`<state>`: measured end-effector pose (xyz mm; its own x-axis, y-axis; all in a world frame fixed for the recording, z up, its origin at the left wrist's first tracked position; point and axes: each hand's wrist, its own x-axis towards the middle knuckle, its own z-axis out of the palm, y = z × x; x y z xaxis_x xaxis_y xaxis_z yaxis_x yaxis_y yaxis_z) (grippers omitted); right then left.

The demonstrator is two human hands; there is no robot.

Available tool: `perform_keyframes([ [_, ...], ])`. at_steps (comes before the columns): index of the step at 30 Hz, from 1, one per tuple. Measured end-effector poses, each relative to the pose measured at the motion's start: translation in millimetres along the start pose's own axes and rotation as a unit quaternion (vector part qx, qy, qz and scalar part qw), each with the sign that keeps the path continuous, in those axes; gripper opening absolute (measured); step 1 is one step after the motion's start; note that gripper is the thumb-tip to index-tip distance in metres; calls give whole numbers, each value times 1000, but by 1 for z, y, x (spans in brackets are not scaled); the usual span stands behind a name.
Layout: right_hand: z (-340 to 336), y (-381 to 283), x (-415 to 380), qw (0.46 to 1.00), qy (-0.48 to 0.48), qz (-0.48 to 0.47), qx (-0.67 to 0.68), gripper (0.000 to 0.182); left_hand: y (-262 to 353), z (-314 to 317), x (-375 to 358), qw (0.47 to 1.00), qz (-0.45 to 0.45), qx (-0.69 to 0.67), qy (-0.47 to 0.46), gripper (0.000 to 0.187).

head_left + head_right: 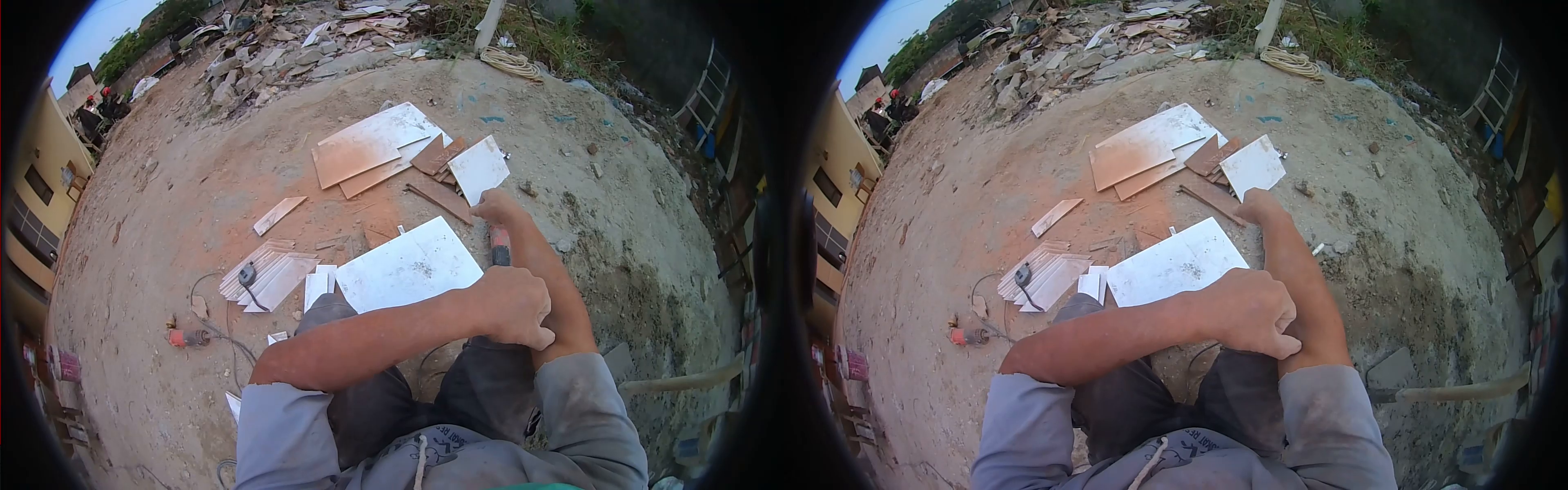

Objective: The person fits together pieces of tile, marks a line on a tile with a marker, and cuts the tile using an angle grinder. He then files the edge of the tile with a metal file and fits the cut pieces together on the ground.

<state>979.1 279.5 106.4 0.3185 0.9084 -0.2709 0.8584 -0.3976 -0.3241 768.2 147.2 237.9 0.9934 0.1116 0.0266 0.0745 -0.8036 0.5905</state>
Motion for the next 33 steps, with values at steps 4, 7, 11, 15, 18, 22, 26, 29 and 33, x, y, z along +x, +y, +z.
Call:
perform_keyframes([
  [4,8,10,9,998,13,7,61,45,-4,-2,0,1000,4,7,7,37],
  [7,-1,7,6,995,-23,50,84,44,-9,-3,0,1000,-1,11,8,38],
  [11,5,20,14,994,-7,38,103,43,-20,-3,2,1000,-17,26,0,40],
  [15,-2,15,5,996,-1,31,79,42,1,-10,-5,997,-13,-69,21,42],
  [18,-6,6,1,997,-7,39,63,41,8,-5,-2,997,5,-80,-20,44],
  [22,-9,-2,-5,996,-14,54,71,42,0,3,4,996,12,-83,-27,43],
  [26,-5,5,2,995,-16,51,82,43,-15,4,7,999,9,27,-17,42],
  [29,-3,17,9,993,-20,51,102,43,-27,-4,3,997,-56,-37,-35,42],
  [33,1,19,8,993,7,41,114,45,-4,-7,-2,995,-26,-89,-41,42],
])
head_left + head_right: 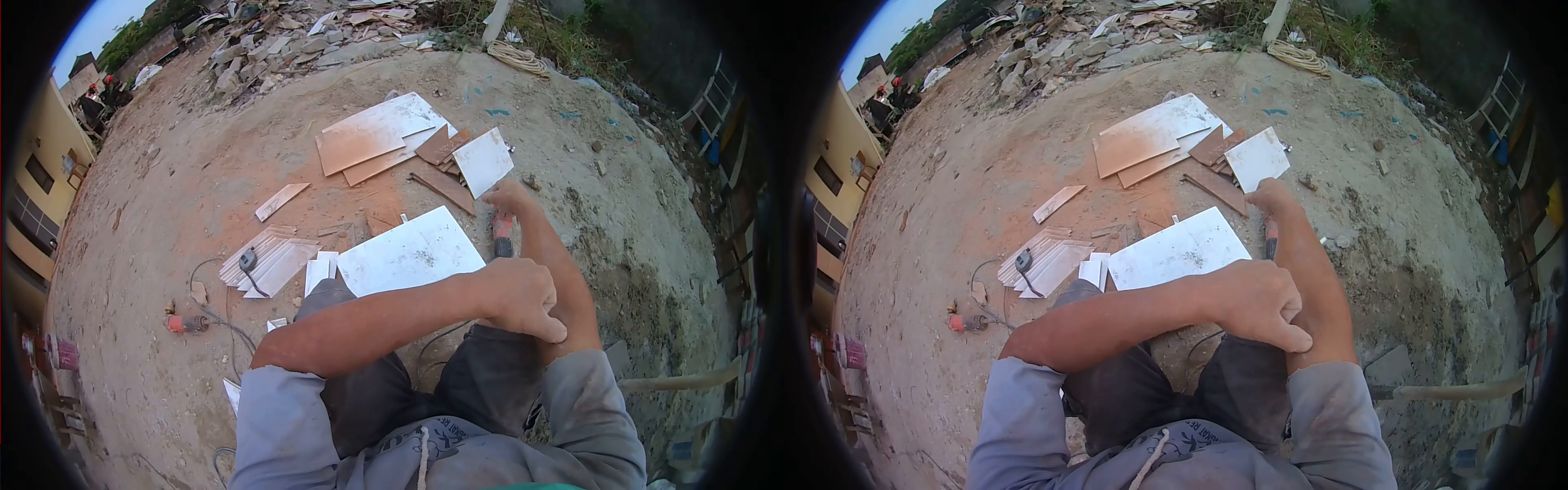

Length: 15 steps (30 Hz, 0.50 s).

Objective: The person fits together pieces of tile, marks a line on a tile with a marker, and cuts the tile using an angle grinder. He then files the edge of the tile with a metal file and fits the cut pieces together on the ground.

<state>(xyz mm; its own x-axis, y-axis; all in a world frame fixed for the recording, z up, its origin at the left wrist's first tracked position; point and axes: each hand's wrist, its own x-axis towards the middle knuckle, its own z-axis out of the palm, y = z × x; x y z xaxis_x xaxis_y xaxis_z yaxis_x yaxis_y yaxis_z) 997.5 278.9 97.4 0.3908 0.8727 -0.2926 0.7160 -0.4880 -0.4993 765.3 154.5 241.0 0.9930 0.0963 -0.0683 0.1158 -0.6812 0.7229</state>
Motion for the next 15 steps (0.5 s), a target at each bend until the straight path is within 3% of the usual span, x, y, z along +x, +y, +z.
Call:
perform_keyframes([
  [7,-1,-1,-1,1000,-15,-5,-2,48,-6,12,11,999,5,3,-32,44],
  [9,-2,-1,-4,1000,-17,6,8,47,-10,13,12,999,31,37,-5,43],
  [12,-3,-4,-12,998,-30,28,45,46,-18,9,13,998,0,60,-9,45],
  [15,-4,0,-7,999,-23,18,44,45,-20,5,9,1000,2,26,14,47],
])
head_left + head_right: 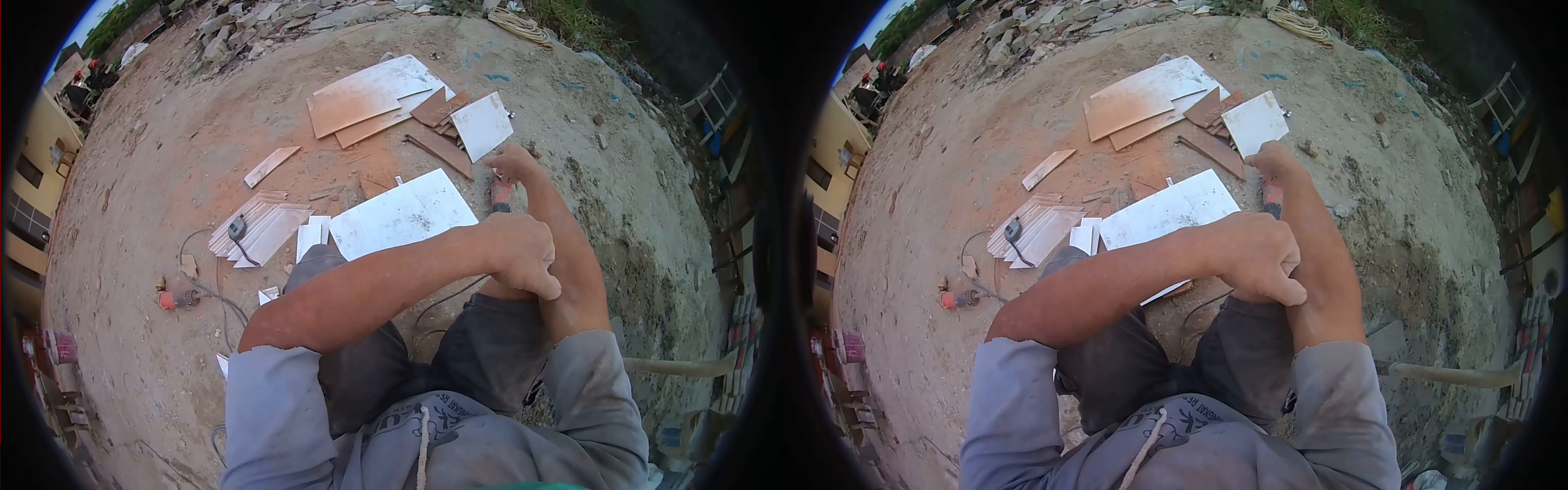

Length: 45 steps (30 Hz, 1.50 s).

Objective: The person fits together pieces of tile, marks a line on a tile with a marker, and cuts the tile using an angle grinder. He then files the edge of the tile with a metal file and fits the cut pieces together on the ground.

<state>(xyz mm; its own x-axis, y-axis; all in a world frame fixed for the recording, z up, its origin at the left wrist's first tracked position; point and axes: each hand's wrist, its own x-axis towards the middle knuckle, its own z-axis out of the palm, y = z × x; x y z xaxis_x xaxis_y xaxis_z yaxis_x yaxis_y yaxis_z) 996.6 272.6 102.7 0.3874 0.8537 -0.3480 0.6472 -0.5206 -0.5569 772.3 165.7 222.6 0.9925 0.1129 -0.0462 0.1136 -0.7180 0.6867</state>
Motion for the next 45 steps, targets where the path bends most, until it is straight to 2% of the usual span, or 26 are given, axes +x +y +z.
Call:
perform_keyframes([
  [3,1,-2,3,1000,8,-2,-29,45,14,0,-5,999,10,-21,-26,47],
  [4,0,-4,5,999,13,-9,-30,39,12,0,-4,999,9,-23,-29,47],
  [6,4,-1,4,999,14,-10,-33,34,7,2,0,996,-36,-52,-58,48],
  [11,10,6,12,999,34,-9,25,32,7,8,5,1000,1,26,-17,43],
  [15,2,9,20,999,15,-9,-38,31,2,3,4,998,-4,60,-18,38],
  [18,3,16,28,997,13,-41,-65,31,3,-2,1,999,-4,37,-19,40],
  [21,3,8,21,997,26,-17,-68,33,17,-2,-3,999,-1,-17,-46,41],
  [25,5,-6,11,998,12,-3,-67,34,21,3,0,998,-7,-15,-62,42],
  [27,6,-10,10,998,5,-2,-64,34,16,3,3,999,16,2,-48,42],
  [30,10,-2,20,995,13,-29,-90,30,12,3,2,998,22,48,-22,43],
  [32,10,24,43,987,-45,-115,-100,28,5,0,3,998,2,51,-29,44],
  [33,8,24,43,995,-29,-67,-69,27,0,-1,2,998,-18,55,-35,46],
  [34,6,19,38,999,-17,-24,-41,26,-4,0,4,999,4,45,-27,48],
  [36,2,16,24,997,-33,-16,65,24,-3,3,4,1000,13,15,-24,51],
  [39,2,9,23,999,-40,10,32,22,25,2,-6,995,-59,-40,-63,51],
  [42,6,2,17,1000,-25,-5,3,23,18,2,7,991,-94,-16,-90,48],
  [45,5,7,22,1000,-21,-6,1,26,14,4,10,997,-57,13,-43,44],
])
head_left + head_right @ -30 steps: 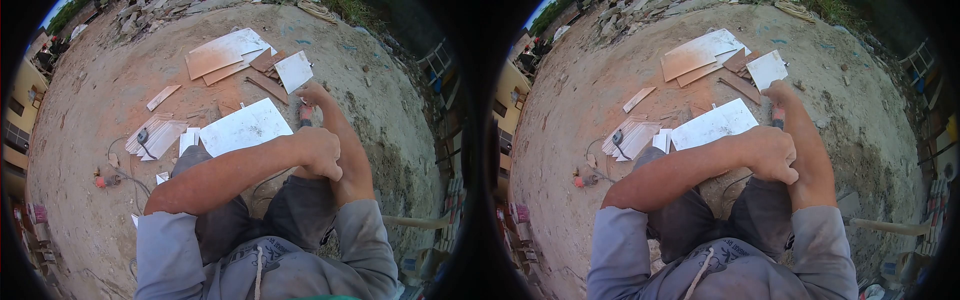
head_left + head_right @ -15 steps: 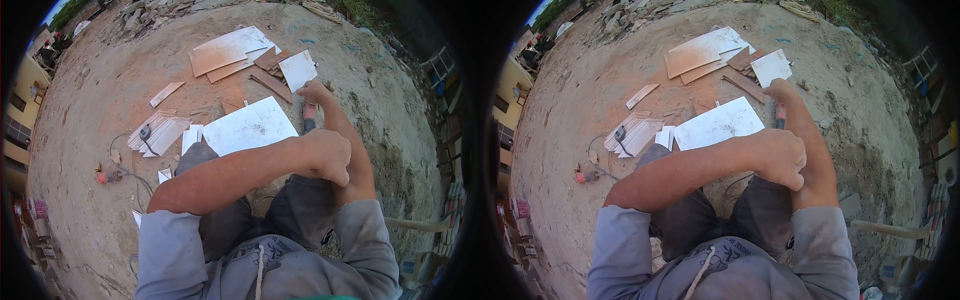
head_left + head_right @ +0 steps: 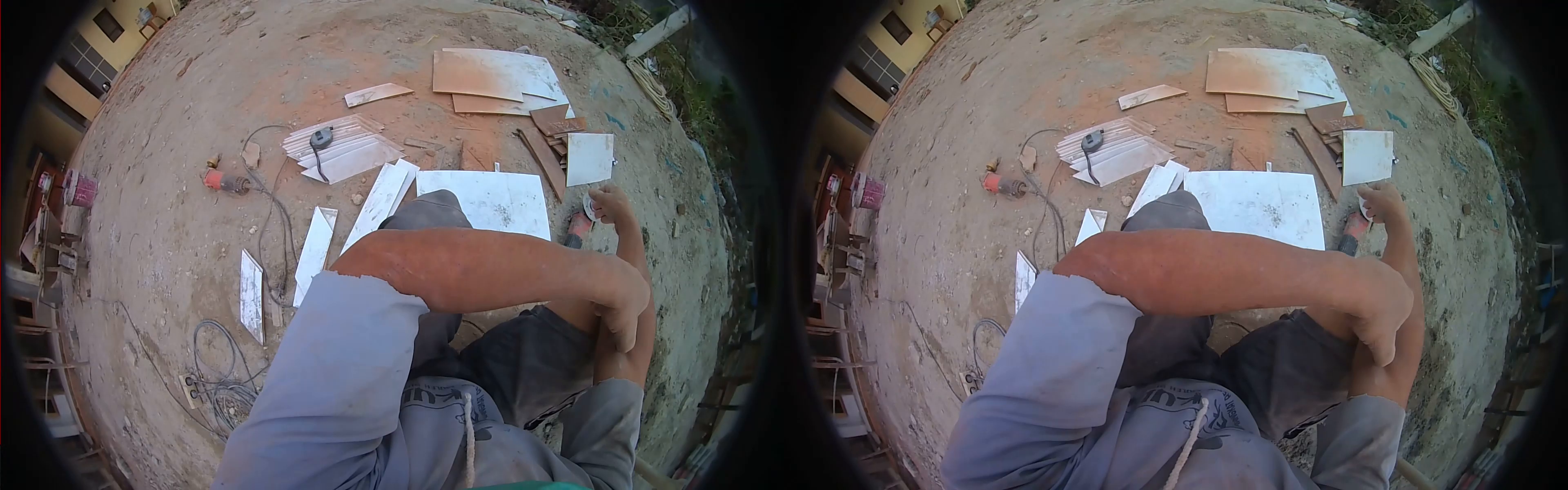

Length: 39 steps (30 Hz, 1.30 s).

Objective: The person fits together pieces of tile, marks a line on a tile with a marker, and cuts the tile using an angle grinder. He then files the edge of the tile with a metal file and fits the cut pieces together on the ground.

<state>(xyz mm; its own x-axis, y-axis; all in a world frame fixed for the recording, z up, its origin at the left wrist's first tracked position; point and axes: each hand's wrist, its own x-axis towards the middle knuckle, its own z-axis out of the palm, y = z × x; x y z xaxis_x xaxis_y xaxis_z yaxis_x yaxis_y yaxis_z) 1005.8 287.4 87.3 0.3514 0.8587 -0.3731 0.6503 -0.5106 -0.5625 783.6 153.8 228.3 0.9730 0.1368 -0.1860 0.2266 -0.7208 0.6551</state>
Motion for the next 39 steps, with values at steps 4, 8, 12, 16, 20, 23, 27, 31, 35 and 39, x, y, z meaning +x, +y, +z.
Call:
perform_keyframes([
  [4,-5,10,5,999,-32,24,32,27,-11,-8,-8,999,-15,33,0,41],
  [8,-3,5,3,999,-7,16,43,27,-8,-11,-13,997,6,66,46,40],
  [12,1,-8,-7,999,8,-4,48,26,14,-9,-26,998,8,-40,45,43],
  [16,3,-17,-5,1000,-24,14,-7,27,13,-10,-24,1000,13,-4,11,46],
  [20,5,-12,-2,1000,0,2,-13,27,3,-15,-19,996,10,77,37,47],
  [23,2,-14,-4,1000,-2,4,-2,27,-7,-21,-17,996,-8,80,39,47],
  [27,4,-13,-2,999,13,4,-42,25,6,-14,-18,1000,-4,10,13,53],
  [31,5,-14,2,1000,8,7,-23,25,11,-13,-21,999,14,29,25,52],
  [35,3,-7,3,995,24,-23,-91,37,0,-14,-19,992,19,102,65,40],
  [39,0,-8,4,997,14,-9,-77,33,-5,-21,-19,991,1,103,82,39],
])
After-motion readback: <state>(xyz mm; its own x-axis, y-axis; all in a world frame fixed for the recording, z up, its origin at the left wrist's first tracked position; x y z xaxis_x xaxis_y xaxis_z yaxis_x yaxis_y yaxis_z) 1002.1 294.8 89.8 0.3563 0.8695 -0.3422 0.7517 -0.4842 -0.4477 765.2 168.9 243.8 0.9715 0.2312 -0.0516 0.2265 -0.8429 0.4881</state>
